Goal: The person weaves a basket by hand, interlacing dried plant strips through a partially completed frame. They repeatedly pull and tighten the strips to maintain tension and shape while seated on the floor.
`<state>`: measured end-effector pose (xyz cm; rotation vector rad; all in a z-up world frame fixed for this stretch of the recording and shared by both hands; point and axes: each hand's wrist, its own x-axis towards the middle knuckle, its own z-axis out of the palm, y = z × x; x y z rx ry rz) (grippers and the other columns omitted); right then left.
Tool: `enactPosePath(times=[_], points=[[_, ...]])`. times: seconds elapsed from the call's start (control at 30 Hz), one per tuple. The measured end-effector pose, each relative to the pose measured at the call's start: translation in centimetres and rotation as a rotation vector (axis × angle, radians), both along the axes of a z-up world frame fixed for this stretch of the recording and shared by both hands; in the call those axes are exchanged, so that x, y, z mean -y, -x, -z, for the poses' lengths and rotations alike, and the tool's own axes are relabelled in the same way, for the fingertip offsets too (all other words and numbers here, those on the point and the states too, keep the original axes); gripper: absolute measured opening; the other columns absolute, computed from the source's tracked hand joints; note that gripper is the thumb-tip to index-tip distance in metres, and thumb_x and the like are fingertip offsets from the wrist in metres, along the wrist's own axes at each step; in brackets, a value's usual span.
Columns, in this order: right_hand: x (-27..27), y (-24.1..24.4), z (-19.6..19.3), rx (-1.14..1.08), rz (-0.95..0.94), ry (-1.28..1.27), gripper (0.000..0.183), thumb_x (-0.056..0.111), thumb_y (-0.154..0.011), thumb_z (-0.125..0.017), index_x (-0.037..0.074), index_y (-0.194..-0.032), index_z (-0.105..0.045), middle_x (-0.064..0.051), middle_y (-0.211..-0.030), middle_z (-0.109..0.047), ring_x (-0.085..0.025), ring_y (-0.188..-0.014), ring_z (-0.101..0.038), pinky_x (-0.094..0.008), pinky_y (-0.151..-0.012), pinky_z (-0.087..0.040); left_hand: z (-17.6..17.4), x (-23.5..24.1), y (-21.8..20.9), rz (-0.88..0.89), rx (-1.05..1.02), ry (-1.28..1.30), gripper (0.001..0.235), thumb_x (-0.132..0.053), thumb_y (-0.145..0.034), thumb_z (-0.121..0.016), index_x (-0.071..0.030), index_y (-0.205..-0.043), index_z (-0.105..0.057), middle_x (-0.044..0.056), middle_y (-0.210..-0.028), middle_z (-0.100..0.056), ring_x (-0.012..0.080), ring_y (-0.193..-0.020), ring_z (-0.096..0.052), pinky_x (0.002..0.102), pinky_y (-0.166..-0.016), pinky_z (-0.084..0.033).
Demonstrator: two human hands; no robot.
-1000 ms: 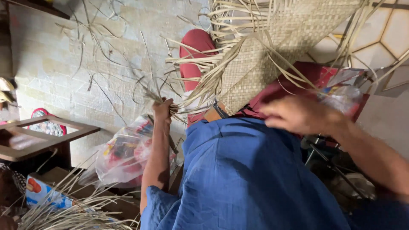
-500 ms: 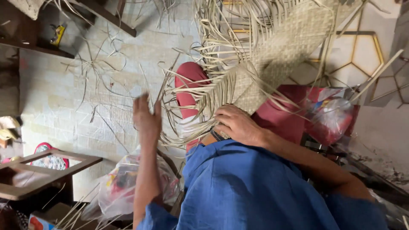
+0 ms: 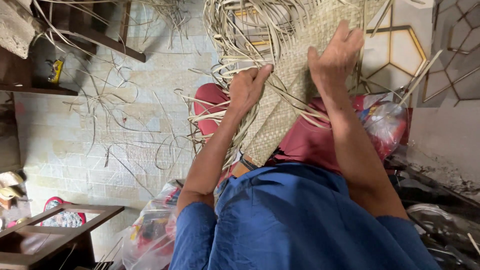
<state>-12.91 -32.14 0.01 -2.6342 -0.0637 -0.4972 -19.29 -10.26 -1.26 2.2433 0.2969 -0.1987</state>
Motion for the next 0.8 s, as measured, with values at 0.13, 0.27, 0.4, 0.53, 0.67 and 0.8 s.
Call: enactPosePath(times=[0.13, 0.27, 0.4, 0.53, 0.67, 0.8], points=[[0.1, -2.9, 3.7, -0.197, 0.286, 0.243, 0.105, 0.058, -0.080, -0.100, 0.007, -0.149, -0.039, -0.021, -0.137, -0.047, -0.037, -0.124, -0.050, -0.042, -0.072, -0.063, 0.3, 0.8, -1.2, 0.080, -0.241, -0.176, 0.062, -0.069, -0.090, -0.060, -0.012, -0.067, -0.050, 0.005, -0.066, -0.062, 0.0219, -0.063, -0.061, 0.043, -0.054, -0.046], [2.0, -2.8, 5.8, -0.116, 0.296, 0.124, 0.114, 0.055, -0.079, -0.104, 0.001, -0.152, -0.034, -0.027, -0.140, -0.040, -0.047, -0.122, -0.047, -0.056, -0.079, -0.059, 1.9, 1.0, -0.9, 0.065, -0.162, -0.102, 0.064, -0.057, -0.090, -0.073, -0.017, -0.060, -0.034, 0.000, -0.058, -0.044, 0.0174, -0.056, -0.042, 0.041, -0.053, -0.033], [2.4, -2.1, 4.8, -0.236, 0.262, -0.183, 0.107, 0.036, -0.083, -0.096, -0.008, -0.151, -0.028, -0.030, -0.138, -0.030, -0.055, -0.118, -0.049, -0.064, -0.086, -0.053, 2.2, 1.2, -0.3, 0.071, -0.010, 0.015, 0.072, -0.040, -0.089, -0.085, -0.022, -0.059, -0.023, -0.008, -0.054, -0.025, 0.0104, -0.052, -0.022, 0.034, -0.048, -0.021], [3.5, -1.3, 2.2, -0.384, 0.305, -0.491, 0.089, 0.026, -0.089, -0.081, -0.011, -0.148, -0.027, -0.024, -0.133, -0.030, -0.045, -0.129, -0.045, -0.044, -0.111, -0.051, 0.9, 2.5, 0.5, 0.111, 0.111, 0.082, 0.071, -0.034, -0.089, -0.085, -0.022, -0.059, -0.022, -0.009, -0.055, -0.023, 0.0090, -0.054, -0.020, 0.034, -0.049, -0.019], [4.8, -0.7, 2.4, -0.347, 0.299, -0.631, 0.063, 0.029, -0.091, -0.072, -0.001, -0.140, -0.046, -0.022, -0.128, -0.046, -0.040, -0.114, -0.063, -0.046, -0.101, -0.055, -0.4, 4.3, 1.2, 0.141, 0.201, -0.014, 0.070, -0.037, -0.087, -0.086, -0.021, -0.057, -0.026, -0.008, -0.052, -0.025, 0.0106, -0.051, -0.022, 0.036, -0.047, -0.019], [5.3, -0.5, 6.8, -0.158, 0.159, -0.727, 0.070, 0.011, -0.100, -0.067, -0.007, -0.154, -0.026, -0.031, -0.152, -0.042, -0.047, -0.144, -0.046, -0.047, -0.120, -0.043, -1.4, 4.6, 2.4, 0.164, 0.233, -0.081, 0.069, -0.039, -0.087, -0.083, -0.019, -0.058, -0.024, -0.007, -0.054, -0.023, 0.0122, -0.054, -0.022, 0.040, -0.049, -0.019]])
